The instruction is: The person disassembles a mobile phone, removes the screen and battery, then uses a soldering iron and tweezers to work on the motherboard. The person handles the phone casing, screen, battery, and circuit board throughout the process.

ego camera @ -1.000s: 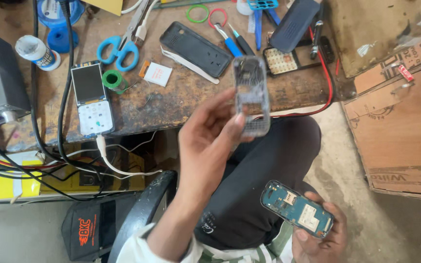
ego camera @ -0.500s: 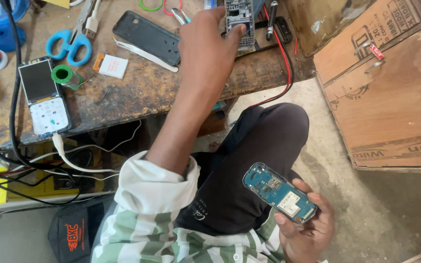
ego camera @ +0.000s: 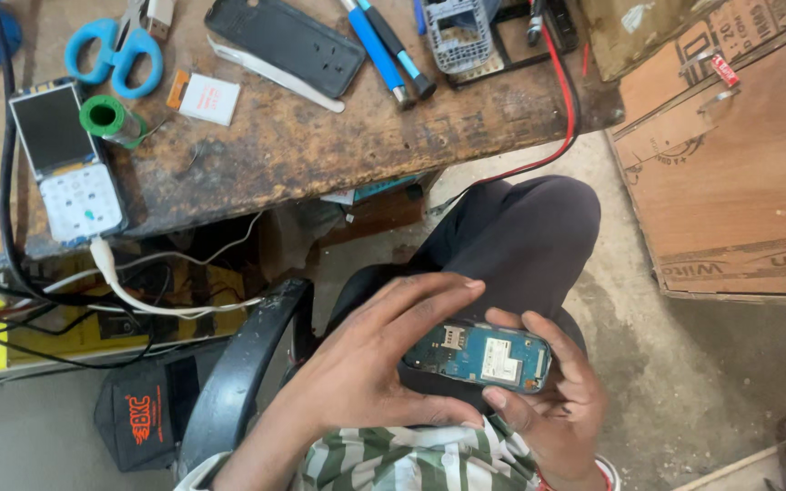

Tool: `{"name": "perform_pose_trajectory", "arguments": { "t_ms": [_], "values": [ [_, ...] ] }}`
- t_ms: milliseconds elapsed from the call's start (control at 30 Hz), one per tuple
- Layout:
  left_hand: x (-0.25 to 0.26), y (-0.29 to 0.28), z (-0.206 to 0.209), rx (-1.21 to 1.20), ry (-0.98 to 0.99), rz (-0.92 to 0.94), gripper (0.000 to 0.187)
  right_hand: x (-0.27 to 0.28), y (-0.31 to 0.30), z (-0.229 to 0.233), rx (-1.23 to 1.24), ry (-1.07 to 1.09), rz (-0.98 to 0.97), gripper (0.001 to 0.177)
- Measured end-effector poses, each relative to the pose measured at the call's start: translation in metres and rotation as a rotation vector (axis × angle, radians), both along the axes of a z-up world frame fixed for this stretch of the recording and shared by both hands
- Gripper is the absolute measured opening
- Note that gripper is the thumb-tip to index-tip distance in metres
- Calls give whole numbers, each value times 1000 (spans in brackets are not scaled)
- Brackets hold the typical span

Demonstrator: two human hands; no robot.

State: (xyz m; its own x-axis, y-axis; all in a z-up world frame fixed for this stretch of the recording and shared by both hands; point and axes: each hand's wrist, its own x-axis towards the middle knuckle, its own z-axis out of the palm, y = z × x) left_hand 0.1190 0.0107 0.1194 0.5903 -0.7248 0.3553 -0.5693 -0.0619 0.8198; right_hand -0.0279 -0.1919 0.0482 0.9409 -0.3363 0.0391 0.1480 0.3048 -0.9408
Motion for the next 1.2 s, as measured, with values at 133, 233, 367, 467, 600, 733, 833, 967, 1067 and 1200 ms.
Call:
{"name": "perform_pose_trajectory", "arguments": {
  "t_ms": [133, 233, 367, 467, 600, 733, 833, 967, 1067, 1200],
  "values": [
    [-20, 6, -45, -379, 604, -41, 96, 7, 8, -2, 1, -97, -5, 71],
    [-30, 2, -70, -662, 937, -132, 85, 7, 17, -6, 11, -146, -4, 69],
    [-30, 5, -87, -810, 1036, -167, 74, 11, 15, -11, 234, -163, 85, 62],
    [-27, 13, -87, -853, 1085, -147, 72, 15, 9, -10, 281, -15, 91, 49],
    [-23, 13, -74, -951, 1270, -56, 74, 21, 16, -3, 16, 139, 67, 36],
    [-32, -11, -58, -927, 1082, 268, 84, 28, 37, 6, -295, 271, 14, 31],
    [-36, -19, -57, -802, 919, 435, 82, 32, 43, 8, -322, 355, 63, 28],
    [-34, -18, -66, -757, 956, 438, 75, 32, 44, 2, -366, 356, 130, 29],
    [-35, -16, -71, -734, 1011, 397, 75, 30, 44, -3, -450, 313, 178, 29],
    [-38, -12, -77, -674, 986, 385, 75, 25, 44, -7, -513, 320, 215, 29]
  ]
}}
